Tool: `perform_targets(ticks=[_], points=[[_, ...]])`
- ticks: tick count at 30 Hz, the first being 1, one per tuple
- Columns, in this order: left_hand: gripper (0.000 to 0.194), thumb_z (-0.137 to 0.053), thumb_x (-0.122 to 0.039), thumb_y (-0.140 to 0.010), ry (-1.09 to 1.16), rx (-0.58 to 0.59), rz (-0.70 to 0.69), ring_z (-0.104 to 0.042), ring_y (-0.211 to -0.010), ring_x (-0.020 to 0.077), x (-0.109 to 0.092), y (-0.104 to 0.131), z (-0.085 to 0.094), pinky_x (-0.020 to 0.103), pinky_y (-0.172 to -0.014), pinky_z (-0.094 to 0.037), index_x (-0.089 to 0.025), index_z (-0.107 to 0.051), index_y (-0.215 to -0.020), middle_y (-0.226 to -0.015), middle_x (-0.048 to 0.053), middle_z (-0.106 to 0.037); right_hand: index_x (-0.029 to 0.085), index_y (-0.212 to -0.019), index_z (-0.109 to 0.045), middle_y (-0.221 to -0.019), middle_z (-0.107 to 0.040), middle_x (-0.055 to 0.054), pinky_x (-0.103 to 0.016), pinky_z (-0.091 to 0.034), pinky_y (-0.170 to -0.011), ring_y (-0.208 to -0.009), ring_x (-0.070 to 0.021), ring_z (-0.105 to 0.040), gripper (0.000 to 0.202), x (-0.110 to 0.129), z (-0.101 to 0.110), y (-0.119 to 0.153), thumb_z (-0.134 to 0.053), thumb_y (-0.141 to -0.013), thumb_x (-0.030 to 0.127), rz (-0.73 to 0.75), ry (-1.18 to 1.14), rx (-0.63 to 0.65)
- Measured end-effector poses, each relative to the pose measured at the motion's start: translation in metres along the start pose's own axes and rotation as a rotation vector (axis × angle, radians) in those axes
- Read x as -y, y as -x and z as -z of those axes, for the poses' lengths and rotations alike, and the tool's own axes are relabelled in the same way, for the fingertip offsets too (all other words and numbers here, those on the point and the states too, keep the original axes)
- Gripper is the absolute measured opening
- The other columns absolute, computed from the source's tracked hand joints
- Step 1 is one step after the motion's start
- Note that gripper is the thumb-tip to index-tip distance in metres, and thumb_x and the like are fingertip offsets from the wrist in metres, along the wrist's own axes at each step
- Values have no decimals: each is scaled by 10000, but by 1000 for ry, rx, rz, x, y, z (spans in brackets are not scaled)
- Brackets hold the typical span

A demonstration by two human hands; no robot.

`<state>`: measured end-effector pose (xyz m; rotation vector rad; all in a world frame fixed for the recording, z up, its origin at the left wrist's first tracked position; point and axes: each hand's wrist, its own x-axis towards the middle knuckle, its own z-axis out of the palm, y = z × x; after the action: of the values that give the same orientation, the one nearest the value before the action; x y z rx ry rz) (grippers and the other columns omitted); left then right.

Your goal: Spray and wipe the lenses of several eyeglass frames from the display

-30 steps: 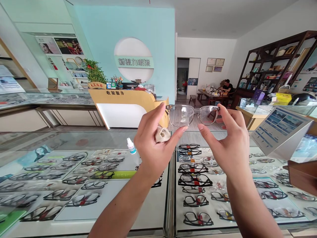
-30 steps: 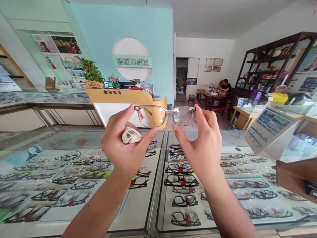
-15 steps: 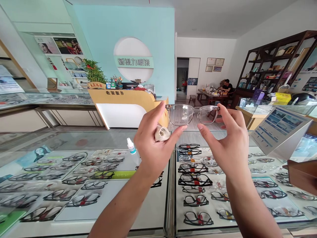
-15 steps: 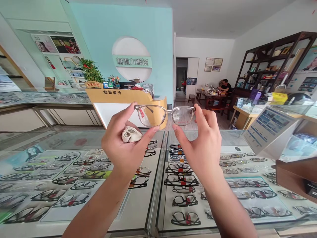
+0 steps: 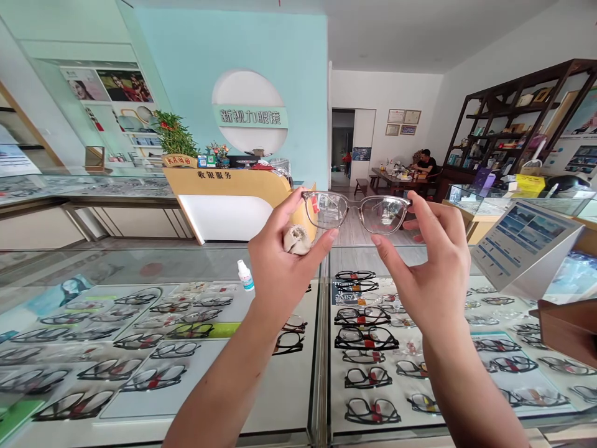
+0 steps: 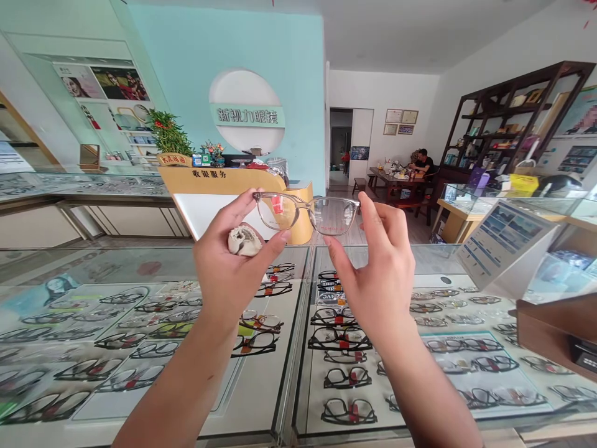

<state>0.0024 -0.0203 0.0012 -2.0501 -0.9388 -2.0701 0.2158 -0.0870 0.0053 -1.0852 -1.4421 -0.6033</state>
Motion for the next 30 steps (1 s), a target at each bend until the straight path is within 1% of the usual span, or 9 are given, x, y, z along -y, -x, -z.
perform_targets(ticks=[5, 8, 14, 18, 23, 27, 30], points=[[734, -906, -476, -929, 8, 14, 21, -796, -1349, 344, -1, 1, 0, 454, -1036, -737, -248, -656, -1581, -1489, 125, -796, 317, -1671, -592, -1363, -701, -152, -547, -716, -895, -1071, -312, -748, 643, 3, 3, 0, -738, -1058, 441, 9, -1, -2], [730, -913, -502, -918, 12, 11, 34, -796, -1344, 349, 0, 1, 0, 450, -1023, -738, -253, -670, -1560, -1480, 125, -799, 317, -1674, -591, -1363, -697, -155, -559, -711, -921, -1098, -325, -747, 647, 4, 3, 1, -745, -1056, 433, 11, -6, -2], [748, -915, -533, -908, 2, 3, 38, -795, -1346, 345, 1, 1, -1, 450, -1022, -728, -268, -665, -1563, -1471, 127, -804, 313, -1684, -579, -1368, -680, -152, -540, -718, -922, -1090, -310, -747, 657, 6, 3, 2, -745, -1059, 423, 34, -7, -8], [742, -918, -553, -893, 16, -9, 51, -812, -1301, 337, 1, -1, -1, 442, -982, -736, -259, -686, -1533, -1457, 122, -815, 325, -1671, -584, -1362, -685, -149, -565, -719, -946, -1072, -307, -743, 635, 8, 4, 2, -738, -1065, 440, 30, 5, -10], [713, -901, -559, -908, 24, -5, 40, -826, -1234, 303, 1, -1, -2, 421, -969, -729, -262, -691, -1520, -1433, 114, -824, 328, -1669, -586, -1361, -674, -146, -601, -712, -969, -1090, -320, -746, 635, 10, 4, 2, -735, -1059, 428, 21, -13, -17], [718, -915, -558, -891, 21, -36, 48, -820, -1157, 289, 2, 0, -3, 400, -901, -720, -266, -700, -1512, -1418, 113, -818, 342, -1679, -576, -1375, -668, -142, -561, -718, -932, -1043, -297, -743, 658, 8, 4, 2, -738, -1046, 420, -2, -40, 3], [727, -931, -556, -870, 9, -66, 32, -802, -1139, 280, 3, 0, -3, 388, -886, -703, -272, -708, -1501, -1413, 107, -810, 328, -1660, -586, -1362, -668, -136, -531, -717, -910, -1005, -276, -739, 639, 8, 3, 1, -738, -1049, 434, -4, -38, 10]])
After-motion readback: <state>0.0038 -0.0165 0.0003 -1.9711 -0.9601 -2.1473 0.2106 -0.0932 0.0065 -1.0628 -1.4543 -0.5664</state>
